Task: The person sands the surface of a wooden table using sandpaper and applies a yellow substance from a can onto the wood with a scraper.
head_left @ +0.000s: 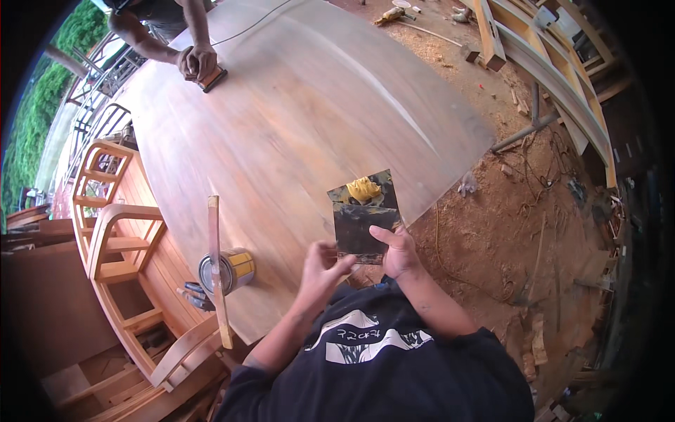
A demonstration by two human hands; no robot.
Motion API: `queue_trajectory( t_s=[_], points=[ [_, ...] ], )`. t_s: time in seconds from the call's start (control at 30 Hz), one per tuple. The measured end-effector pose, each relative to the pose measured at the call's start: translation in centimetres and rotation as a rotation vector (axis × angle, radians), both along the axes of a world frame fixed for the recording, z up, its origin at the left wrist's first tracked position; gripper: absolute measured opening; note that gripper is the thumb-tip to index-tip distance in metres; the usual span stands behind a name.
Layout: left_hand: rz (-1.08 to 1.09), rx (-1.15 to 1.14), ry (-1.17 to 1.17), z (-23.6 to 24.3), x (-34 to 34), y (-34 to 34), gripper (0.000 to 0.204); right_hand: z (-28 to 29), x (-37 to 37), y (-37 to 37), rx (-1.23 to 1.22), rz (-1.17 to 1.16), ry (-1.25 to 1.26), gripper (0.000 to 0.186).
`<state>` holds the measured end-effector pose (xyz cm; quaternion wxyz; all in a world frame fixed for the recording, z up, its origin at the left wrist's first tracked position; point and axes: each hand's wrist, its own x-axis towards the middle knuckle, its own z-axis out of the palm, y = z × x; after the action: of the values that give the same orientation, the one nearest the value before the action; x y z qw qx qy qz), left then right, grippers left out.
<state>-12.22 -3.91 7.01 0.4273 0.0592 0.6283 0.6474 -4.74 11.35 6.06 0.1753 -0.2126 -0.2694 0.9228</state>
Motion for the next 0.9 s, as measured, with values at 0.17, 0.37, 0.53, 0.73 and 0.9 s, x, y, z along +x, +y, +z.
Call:
queue_trajectory(
  t_s=[0.17, 0.37, 0.53, 0.73, 0.9],
  points=[
    [0.054, 0.197, -0.193, -1.1, 2.1, 1.7, 0.043, -0.3, 0.6, 0.6, -0.089, -0.085, -0.02, 0.037],
    [0.278, 0.56, -0.523, 3.4, 3.2, 6.2, 0.05, -4.3, 7.2, 13.6, 0.005, -0.329, 0.068, 0.041],
    [0.398, 0.353, -0.286, 2.5, 5.0, 13.8, 0.041, -4.0, 12.8, 24.8, 0.067, -0.239, 0.033, 0.04],
    [0.244, 0.315, -0.299, 3.2, 2.9, 18.5, 0.041, -5.1, 15.4, 30.8, 0.13, -0.238, -0.013, 0.047],
    [-0.056, 0.226, -0.313, 2.1, -2.0, 24.8, 0.047, -6.1, 13.0, 32.0, 0.087, -0.232, -0.083, 0.052]
  ],
)
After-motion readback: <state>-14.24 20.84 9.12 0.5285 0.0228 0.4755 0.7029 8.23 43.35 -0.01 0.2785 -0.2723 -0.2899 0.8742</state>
